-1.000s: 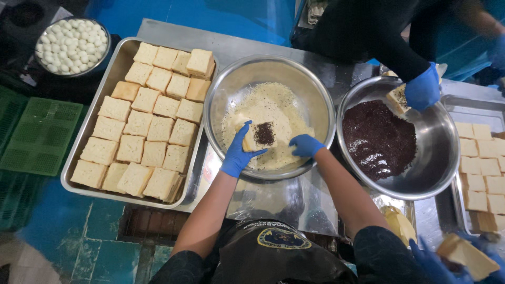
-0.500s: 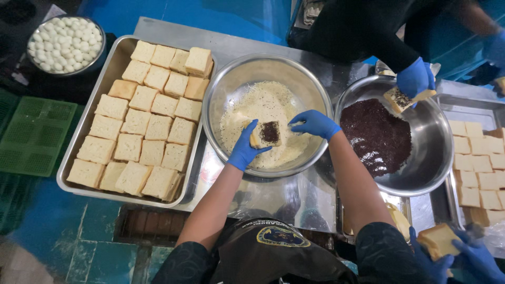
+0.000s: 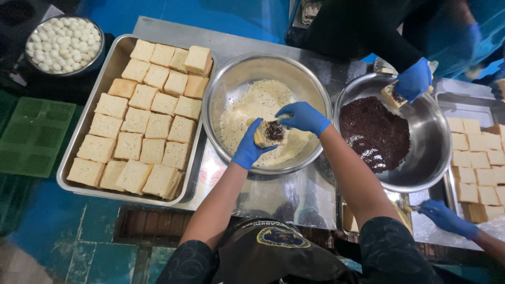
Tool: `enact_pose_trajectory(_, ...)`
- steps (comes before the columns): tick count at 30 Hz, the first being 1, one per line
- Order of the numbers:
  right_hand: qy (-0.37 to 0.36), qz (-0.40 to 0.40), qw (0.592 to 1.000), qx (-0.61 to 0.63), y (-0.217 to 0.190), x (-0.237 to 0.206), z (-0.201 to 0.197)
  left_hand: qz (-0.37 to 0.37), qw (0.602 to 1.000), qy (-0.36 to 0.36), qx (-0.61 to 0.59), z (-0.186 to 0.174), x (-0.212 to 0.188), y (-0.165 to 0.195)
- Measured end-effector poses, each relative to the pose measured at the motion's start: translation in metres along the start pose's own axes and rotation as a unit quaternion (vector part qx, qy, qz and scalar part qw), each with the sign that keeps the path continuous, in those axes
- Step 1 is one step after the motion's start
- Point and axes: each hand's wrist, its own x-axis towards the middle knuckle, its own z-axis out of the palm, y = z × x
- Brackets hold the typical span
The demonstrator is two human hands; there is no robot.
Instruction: The person takes square sponge cake pieces, presses chocolate filling onto one piece, dips the filled face into a bowl of white coconut powder, tops it with another cake piece to form a sandwich, and places the finished sandwich onto trays with other completed pieces. Other workers at the table perform the same steps alongside.
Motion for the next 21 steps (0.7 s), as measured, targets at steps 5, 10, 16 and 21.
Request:
enact_pose_trajectory(5,0.0,-0.134,0.986,-0.102,-0.009,-0.003,0.005,-0.002,1.0,0.024,0.004,0.004,-0.003,-0.001)
enact_pose_trajectory(10,-0.002,-0.144,0.981,-0.133,-0.012,-0.001,0.019,-0.004,0.999,0.032,0.002,0.01,-0.007,-0.001)
enact_pose_trajectory(16,0.045,-0.068,0.994,-0.078,-0.004,0.01,0.021,-0.017,1.0,0.006,-0.011,0.014,-0.014,0.0)
enact_pose_trajectory(21,0.057,-0.156,0.983,-0.077,0.002,0.016,0.024,-0.017,1.0,-0.005,-0.001,0.013,-0.016,-0.001)
